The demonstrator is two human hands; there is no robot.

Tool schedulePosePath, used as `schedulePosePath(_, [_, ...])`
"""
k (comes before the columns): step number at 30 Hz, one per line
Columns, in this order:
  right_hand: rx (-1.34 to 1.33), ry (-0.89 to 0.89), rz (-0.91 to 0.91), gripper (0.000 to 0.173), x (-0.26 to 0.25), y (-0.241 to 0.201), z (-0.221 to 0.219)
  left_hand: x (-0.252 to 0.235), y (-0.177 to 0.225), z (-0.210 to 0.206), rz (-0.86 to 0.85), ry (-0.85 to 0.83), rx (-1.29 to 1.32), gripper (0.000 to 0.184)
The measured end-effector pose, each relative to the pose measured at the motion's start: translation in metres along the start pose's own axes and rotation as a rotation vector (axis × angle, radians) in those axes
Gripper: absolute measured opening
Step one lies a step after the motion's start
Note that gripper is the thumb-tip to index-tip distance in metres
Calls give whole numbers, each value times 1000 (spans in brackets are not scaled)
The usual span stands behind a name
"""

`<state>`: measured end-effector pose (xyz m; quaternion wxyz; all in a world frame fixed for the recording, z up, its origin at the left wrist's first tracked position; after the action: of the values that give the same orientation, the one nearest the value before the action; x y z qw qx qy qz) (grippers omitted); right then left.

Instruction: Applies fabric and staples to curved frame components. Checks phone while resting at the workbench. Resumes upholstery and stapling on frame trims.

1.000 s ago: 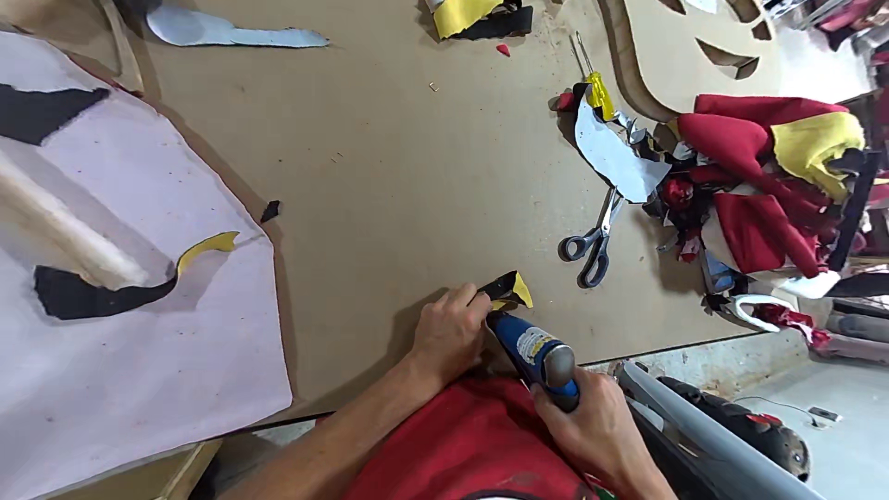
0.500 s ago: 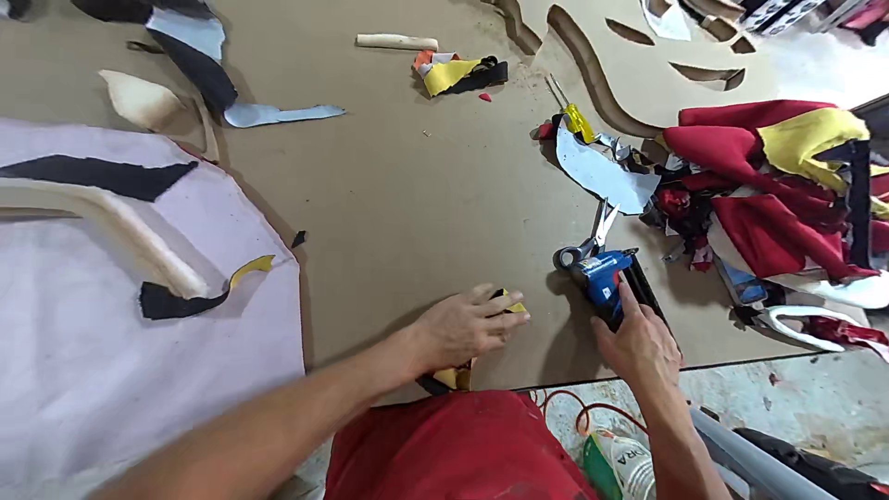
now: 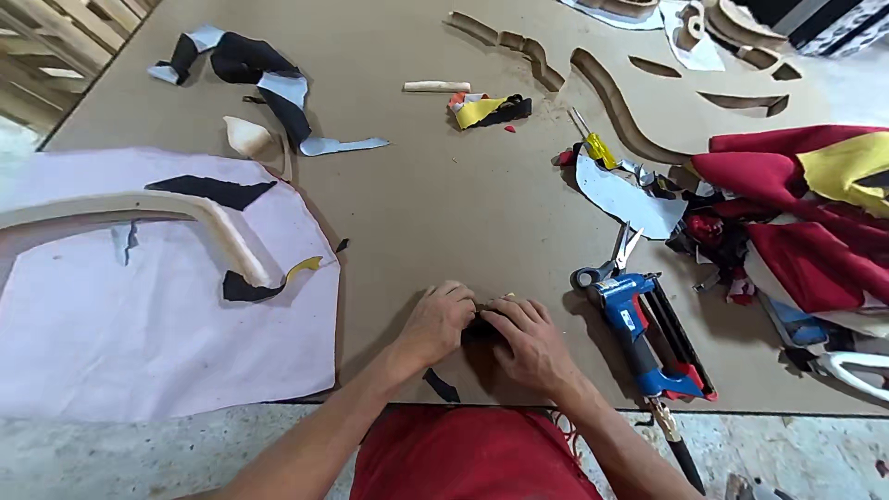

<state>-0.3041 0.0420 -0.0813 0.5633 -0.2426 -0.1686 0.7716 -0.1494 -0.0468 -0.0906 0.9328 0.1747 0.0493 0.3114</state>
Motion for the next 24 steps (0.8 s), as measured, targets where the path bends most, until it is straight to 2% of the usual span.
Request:
schedulePosePath(2, [-59, 102, 90, 23, -3, 11, -1, 1, 2, 6, 35, -36, 34, 23])
schedulePosePath(5, [-162, 165, 117, 19, -7, 19, 1, 10, 16, 14, 77, 0, 21, 36])
schedulePosePath(7, [-207, 202, 56, 16, -6, 20, 0, 15, 27, 10, 65, 36, -53, 40])
schedulePosePath(10, [-232, 206, -50, 24, -3, 17, -4, 17, 37, -3, 73, 178, -128, 18])
schedulePosePath(13, [-238, 207, -97, 20, -1, 14, -7, 15, 41, -6, 54, 268, -146, 18])
schedulePosePath(15, [-255, 218, -139, 18, -1, 14, -8, 13, 36, -7, 48, 258, -58, 20])
schedulePosePath(19, [-324, 157, -299, 18, -8, 12, -8, 6, 19, -11, 226, 182, 263, 18])
schedulePosePath(22, [-356, 107, -381, 25, -13, 13, -2, 5, 21, -15, 206, 230, 172, 19])
schedulePosePath(24, [-289, 142, -454, 33, -3, 11, 22, 6, 25, -19, 188, 265, 94, 20])
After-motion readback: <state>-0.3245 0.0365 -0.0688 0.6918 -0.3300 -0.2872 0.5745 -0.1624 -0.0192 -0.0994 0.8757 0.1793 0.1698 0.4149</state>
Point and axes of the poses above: each hand's wrist, its own x-axis away from the middle knuckle, its own z-axis out of the back of the hand, y = z × x, the point moved 5 cm from there along -x, towards the middle knuckle, and after that the axes turned 11 degrees about -x, right-handed, at the moved point
